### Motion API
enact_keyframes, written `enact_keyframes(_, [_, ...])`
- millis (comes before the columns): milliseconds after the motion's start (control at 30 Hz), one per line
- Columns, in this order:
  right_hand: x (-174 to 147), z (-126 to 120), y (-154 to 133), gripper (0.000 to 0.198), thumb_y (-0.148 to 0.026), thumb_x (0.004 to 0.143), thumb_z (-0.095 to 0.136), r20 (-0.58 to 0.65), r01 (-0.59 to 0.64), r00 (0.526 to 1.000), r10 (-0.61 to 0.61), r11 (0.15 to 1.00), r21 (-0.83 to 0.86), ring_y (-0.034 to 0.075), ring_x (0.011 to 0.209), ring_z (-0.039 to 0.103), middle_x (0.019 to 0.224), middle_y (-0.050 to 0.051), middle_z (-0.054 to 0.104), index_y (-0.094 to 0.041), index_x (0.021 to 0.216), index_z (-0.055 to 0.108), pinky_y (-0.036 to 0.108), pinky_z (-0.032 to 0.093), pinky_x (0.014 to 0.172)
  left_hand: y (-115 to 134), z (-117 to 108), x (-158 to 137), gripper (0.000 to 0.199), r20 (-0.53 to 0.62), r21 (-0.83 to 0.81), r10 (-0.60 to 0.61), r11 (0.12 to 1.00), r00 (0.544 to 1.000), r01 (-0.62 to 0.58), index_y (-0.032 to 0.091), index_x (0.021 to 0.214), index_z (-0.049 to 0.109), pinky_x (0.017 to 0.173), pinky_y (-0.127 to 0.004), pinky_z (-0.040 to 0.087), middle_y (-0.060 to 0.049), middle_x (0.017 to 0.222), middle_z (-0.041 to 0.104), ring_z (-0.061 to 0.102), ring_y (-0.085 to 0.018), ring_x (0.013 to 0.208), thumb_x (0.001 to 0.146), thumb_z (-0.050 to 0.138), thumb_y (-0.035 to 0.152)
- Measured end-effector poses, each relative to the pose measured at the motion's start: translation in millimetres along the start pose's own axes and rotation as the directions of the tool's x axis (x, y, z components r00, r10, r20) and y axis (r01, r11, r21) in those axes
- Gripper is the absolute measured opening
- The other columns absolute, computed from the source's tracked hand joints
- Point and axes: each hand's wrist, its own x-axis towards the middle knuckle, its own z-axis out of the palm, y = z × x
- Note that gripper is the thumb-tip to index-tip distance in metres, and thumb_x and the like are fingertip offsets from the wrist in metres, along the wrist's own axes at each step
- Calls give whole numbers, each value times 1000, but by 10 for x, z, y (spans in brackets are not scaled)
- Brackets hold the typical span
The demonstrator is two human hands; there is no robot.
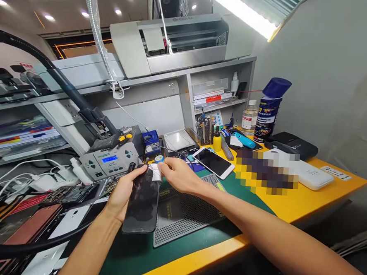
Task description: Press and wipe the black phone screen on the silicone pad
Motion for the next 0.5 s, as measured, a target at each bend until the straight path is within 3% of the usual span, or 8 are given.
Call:
enact_keyframes(233, [-2, -10, -9, 36, -39, 98, 42, 55, -26, 998, 23, 998, 54, 11, 60, 37, 64, -5, 41, -20, 67, 46, 27, 29, 57, -1, -31, 34, 23, 7, 8, 24, 1000, 1000, -24, 8, 102, 75, 67, -33, 62, -10, 78, 77, 75, -23, 68, 87, 65, 22])
enact_keyframes(367, [-71, 25, -72, 36, -36, 95, 48, 224, -33, 974, 13, 996, 86, 10, 56, 41, 60, -5, 45, -19, 65, 49, 25, 30, 54, 40, -53, 67, 24, -38, -21, 63, 998, 997, -63, 9, 101, 74, 64, -34, 62, -10, 76, 76, 75, -24, 66, 87, 65, 26])
enact_keyframes(500, [-149, 42, -138, 36, -37, 95, 52, 427, -90, 903, 39, 991, 101, 9, 51, 44, 60, -3, 51, -17, 65, 54, 23, 31, 49, 109, -96, 82, 26, -130, -66, 141, 986, 981, -151, 12, 103, 73, 64, -33, 61, -6, 74, 76, 74, -23, 64, 82, 69, 28])
